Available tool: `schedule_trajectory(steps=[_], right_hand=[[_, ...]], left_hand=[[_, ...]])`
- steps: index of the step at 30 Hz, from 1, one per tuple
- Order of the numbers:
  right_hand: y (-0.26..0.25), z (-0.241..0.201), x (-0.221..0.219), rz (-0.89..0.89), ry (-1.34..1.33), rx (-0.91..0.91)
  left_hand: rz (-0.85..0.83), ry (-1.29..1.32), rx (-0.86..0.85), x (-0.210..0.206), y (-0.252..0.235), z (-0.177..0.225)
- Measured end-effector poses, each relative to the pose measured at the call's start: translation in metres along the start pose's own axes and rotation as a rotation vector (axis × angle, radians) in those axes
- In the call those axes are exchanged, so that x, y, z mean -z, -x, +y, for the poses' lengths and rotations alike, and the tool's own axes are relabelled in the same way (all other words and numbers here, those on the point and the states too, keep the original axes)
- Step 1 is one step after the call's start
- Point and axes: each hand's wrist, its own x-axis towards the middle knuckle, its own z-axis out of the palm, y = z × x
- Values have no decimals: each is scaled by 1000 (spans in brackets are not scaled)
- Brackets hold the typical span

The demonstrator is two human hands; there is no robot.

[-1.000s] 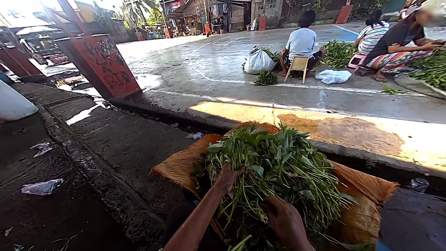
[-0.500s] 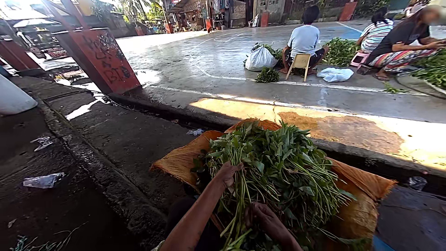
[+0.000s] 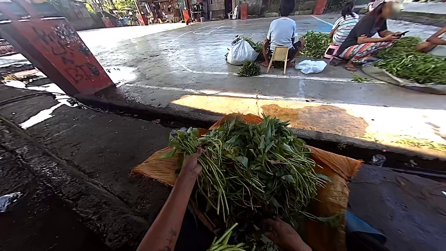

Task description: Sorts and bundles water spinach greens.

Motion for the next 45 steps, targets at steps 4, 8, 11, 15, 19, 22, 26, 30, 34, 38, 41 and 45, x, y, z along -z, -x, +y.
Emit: schedule_trajectory(steps=[4, 8, 11, 15, 19, 22, 26, 30, 34, 38, 41, 45], right_hand=[[1, 9, 52, 396, -184, 54], [31, -16, 169, 868, -536, 166], [76, -34, 281, 1239, -653, 371], [107, -58, 351, 1409, -370, 477], [10, -37, 285, 1000, -130, 295], [-65, -18, 212, 578, -100, -44], [-84, -34, 151, 579, -308, -3], [-36, -71, 147, 746, -567, 159], [6, -76, 130, 913, -1058, 320], [-10, -63, 84, 780, -1203, 418], [-25, -61, 48, 746, -1166, 491], [-43, -61, 6, 742, -1183, 485]], left_hand=[[-70, -23, 116, 2, 9, -11], [-98, 29, 169, -7, 12, -17], [-179, 28, 170, -13, 13, -15], [-201, 17, 145, -21, 16, -19], [-238, 12, 143, -17, 12, -21], [-281, -16, 131, -10, 11, -25], [-280, -38, 140, -2, 7, -32], [-284, -73, 185, 1, 7, -31], [-317, -93, 205, 0, 12, -30], [-312, -116, 225, -5, 18, -30], [-328, -115, 228, -8, 21, -34], [-333, -120, 225, -13, 24, -40]])
